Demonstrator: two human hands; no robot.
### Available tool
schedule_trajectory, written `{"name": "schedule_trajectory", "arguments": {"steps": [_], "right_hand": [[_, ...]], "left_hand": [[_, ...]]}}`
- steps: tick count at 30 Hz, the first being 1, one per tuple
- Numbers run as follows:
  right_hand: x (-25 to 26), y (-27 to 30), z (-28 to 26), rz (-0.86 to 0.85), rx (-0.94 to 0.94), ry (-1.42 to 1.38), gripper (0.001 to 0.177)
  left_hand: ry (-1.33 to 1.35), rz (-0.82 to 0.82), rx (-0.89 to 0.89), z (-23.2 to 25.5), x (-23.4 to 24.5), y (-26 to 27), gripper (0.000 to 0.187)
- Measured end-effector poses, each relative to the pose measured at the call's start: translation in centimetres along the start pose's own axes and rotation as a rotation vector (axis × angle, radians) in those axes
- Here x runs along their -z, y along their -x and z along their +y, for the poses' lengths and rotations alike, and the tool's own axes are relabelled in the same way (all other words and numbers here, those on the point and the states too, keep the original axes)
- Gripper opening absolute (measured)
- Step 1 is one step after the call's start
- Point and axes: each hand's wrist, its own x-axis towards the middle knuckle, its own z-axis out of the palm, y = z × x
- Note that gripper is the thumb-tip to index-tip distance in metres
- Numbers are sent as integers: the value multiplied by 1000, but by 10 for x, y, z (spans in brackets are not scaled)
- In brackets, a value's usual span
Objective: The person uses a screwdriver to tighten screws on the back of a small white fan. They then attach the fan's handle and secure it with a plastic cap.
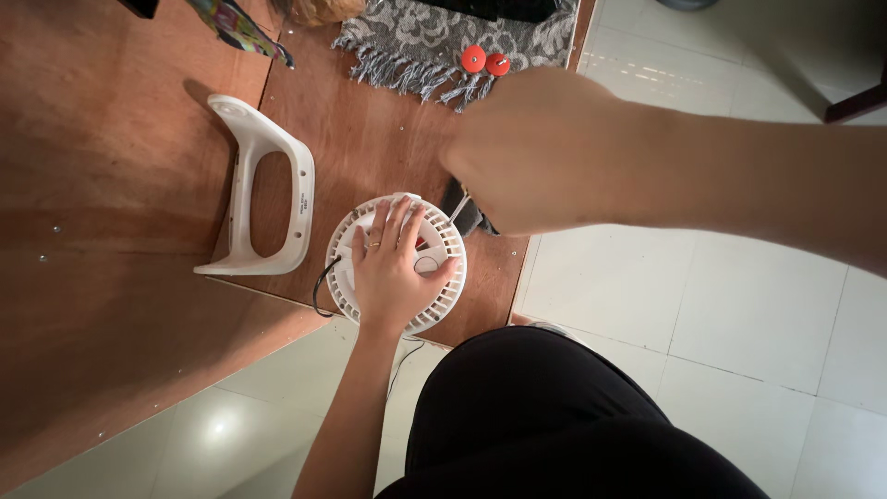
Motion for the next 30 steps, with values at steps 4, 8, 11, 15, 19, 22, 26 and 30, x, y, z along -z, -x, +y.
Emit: {"name": "schedule_trajectory", "arguments": {"steps": [4,8,11,15,19,22,26,30], "right_hand": [[-1,-1,2,77,-102,-88,16],[3,-3,-3,106,-148,-139,21],[10,-8,-4,-58,-256,-197,17],[16,-9,-2,-72,-315,-258,22],[14,0,-2,-25,-265,-236,23],[11,8,0,38,-153,-159,41],[10,18,8,173,163,-129,39],[6,24,11,95,160,-37,30]], "left_hand": [[0,-2,6,1,0,0,77],[-2,-5,12,2,-1,0,77],[2,-5,11,1,-2,0,77],[6,-9,16,1,-3,0,78],[7,-5,18,0,-3,2,78],[14,-3,14,-1,-2,3,78],[9,-3,15,-2,-3,3,78],[7,12,8,-2,-4,4,78]]}}
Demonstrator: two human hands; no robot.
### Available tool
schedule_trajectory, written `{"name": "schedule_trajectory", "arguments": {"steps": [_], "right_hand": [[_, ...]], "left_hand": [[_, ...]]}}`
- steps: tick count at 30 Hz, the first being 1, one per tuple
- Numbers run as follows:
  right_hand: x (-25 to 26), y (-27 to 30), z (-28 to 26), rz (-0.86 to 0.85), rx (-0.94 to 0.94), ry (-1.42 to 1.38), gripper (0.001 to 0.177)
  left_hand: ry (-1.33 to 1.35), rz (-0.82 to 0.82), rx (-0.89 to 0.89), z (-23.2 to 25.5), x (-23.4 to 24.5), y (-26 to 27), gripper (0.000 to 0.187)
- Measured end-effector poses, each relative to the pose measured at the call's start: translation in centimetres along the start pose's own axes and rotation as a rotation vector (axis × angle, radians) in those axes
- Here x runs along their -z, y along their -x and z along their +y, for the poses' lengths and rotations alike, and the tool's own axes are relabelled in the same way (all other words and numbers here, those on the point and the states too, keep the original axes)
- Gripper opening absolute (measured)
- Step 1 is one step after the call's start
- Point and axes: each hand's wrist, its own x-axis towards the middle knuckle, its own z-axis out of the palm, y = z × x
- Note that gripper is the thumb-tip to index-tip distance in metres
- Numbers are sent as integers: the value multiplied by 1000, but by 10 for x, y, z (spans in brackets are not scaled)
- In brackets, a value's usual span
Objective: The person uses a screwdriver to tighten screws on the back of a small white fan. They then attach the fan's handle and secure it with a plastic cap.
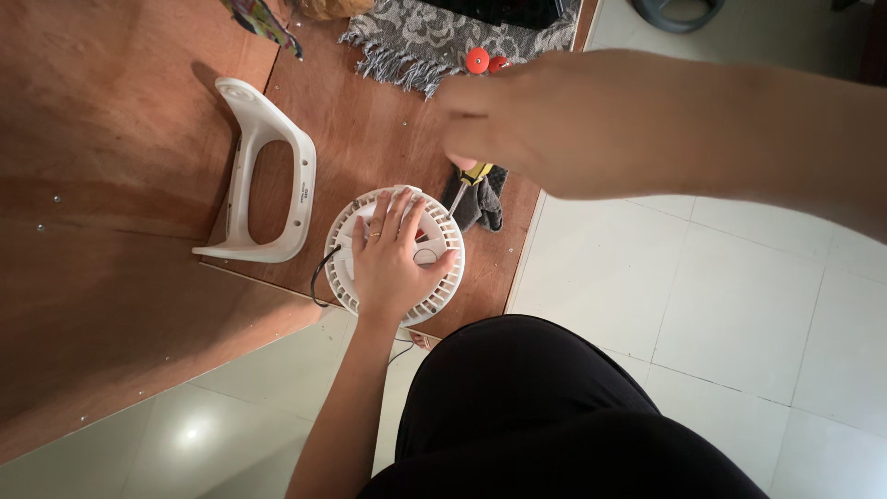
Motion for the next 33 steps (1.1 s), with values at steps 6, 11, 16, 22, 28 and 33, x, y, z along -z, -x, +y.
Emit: {"name": "schedule_trajectory", "arguments": {"steps": [6,11,16,22,28,33], "right_hand": [[-7,4,-2,295,279,181,34],[-10,7,-4,140,311,484,33],[-7,1,-6,-20,210,413,21],[0,-2,-11,-177,-34,132,21],[3,-10,-21,-96,-162,61,37],[3,-12,-21,-17,-197,64,39]], "left_hand": [[14,0,10,0,-1,0,78],[8,8,-6,1,-1,-1,77],[5,-6,3,2,-1,-2,77],[4,4,-2,2,-2,-2,75],[-9,-6,-5,2,-4,-1,75],[-11,-6,-3,1,-4,0,75]]}}
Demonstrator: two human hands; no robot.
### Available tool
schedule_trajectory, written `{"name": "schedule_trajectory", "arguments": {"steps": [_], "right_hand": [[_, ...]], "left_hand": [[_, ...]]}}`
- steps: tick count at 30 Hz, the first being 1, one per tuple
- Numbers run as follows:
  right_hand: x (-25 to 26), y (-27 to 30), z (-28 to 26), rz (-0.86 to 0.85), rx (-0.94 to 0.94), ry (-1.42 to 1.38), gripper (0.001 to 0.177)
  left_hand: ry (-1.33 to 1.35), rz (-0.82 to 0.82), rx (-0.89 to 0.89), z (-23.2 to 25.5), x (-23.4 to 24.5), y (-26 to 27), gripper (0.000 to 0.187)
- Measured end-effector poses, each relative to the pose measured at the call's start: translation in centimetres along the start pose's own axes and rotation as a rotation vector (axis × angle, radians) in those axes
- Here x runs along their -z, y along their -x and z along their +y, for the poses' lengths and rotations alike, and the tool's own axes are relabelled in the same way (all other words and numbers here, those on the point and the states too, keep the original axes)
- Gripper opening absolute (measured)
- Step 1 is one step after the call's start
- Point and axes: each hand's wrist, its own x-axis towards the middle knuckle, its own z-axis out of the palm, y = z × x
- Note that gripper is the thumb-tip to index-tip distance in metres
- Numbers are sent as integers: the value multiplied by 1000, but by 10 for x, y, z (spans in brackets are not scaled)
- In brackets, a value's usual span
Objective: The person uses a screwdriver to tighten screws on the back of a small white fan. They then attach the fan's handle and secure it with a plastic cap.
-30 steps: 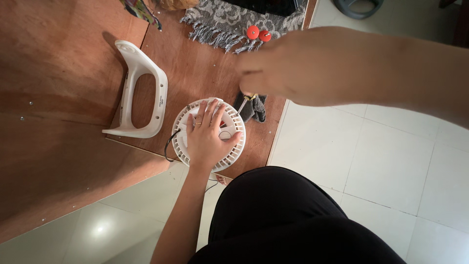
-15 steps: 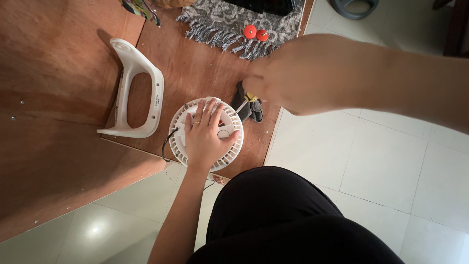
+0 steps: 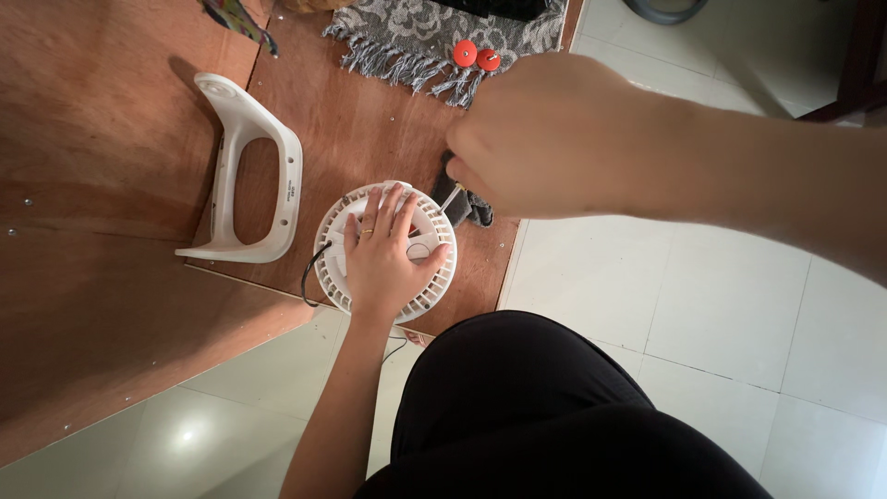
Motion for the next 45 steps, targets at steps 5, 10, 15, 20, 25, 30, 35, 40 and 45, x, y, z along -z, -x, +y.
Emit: {"name": "schedule_trajectory", "arguments": {"steps": [5,10,15,20,25,30,35,40,45], "right_hand": [[-5,0,0,-60,-181,-115,42],[-12,2,7,99,-142,-178,31],[-16,11,17,284,312,61,30],[-13,17,13,72,278,16,23],[-10,19,10,346,478,149,23],[-17,19,12,316,470,197,18],[-19,16,16,75,370,126,12],[-20,17,16,-38,170,2,27],[-21,13,14,328,250,-4,25]], "left_hand": [[-2,17,-7,1,2,0,75],[10,27,-2,1,7,1,76],[7,31,-1,0,6,1,78],[15,24,5,-1,5,5,78],[30,28,5,-1,5,6,76],[19,31,11,2,4,5,75],[34,34,12,3,5,5,75],[21,29,12,4,5,5,74],[10,22,12,3,4,5,75]]}}
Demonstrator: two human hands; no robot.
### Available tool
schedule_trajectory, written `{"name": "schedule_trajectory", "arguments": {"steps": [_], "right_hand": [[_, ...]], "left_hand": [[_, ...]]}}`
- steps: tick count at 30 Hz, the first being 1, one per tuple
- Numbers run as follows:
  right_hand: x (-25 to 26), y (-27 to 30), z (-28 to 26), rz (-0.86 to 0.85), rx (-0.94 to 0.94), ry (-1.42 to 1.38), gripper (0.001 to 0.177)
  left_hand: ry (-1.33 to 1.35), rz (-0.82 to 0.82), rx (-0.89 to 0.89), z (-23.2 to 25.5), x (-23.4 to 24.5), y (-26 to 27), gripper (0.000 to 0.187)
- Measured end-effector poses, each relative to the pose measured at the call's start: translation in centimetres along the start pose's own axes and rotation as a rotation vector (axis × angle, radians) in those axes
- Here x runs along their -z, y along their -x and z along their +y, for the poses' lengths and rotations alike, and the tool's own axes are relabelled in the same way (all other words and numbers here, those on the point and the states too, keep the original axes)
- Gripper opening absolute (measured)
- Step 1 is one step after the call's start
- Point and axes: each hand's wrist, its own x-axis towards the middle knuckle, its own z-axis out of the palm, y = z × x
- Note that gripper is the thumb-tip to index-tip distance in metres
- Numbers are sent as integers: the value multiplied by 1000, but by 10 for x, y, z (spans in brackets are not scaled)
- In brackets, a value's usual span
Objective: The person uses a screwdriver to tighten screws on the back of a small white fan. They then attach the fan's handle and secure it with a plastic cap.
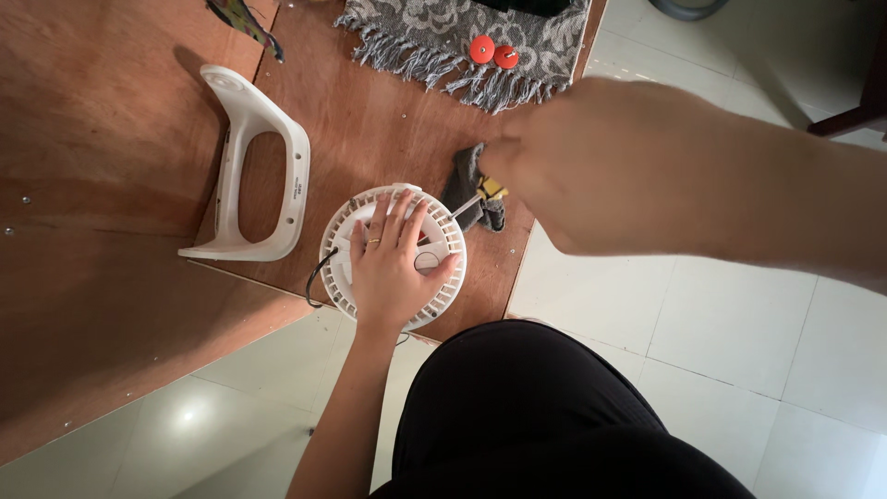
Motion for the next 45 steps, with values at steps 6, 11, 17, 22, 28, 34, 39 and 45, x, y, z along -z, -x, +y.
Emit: {"name": "schedule_trajectory", "arguments": {"steps": [6,11,17,22,28,34,39,45], "right_hand": [[14,-9,-5,-418,-319,-84,12],[21,-18,-12,-324,-418,-134,21],[20,-24,-11,-363,-456,-103,32],[16,-15,-23,-398,-424,-75,24],[10,-3,-10,-63,-179,7,37],[3,-5,2,-168,163,155,21],[6,-22,-2,-552,-28,89,23],[11,-35,-6,-375,-133,-88,12]], "left_hand": [[-6,-4,0,-1,0,0,75],[-11,-17,9,0,0,0,76],[0,-14,14,1,0,0,76],[18,10,6,0,2,1,73],[28,11,14,1,4,1,74],[24,13,26,2,2,1,74],[17,16,6,1,0,1,74],[15,1,12,2,-1,0,74]]}}
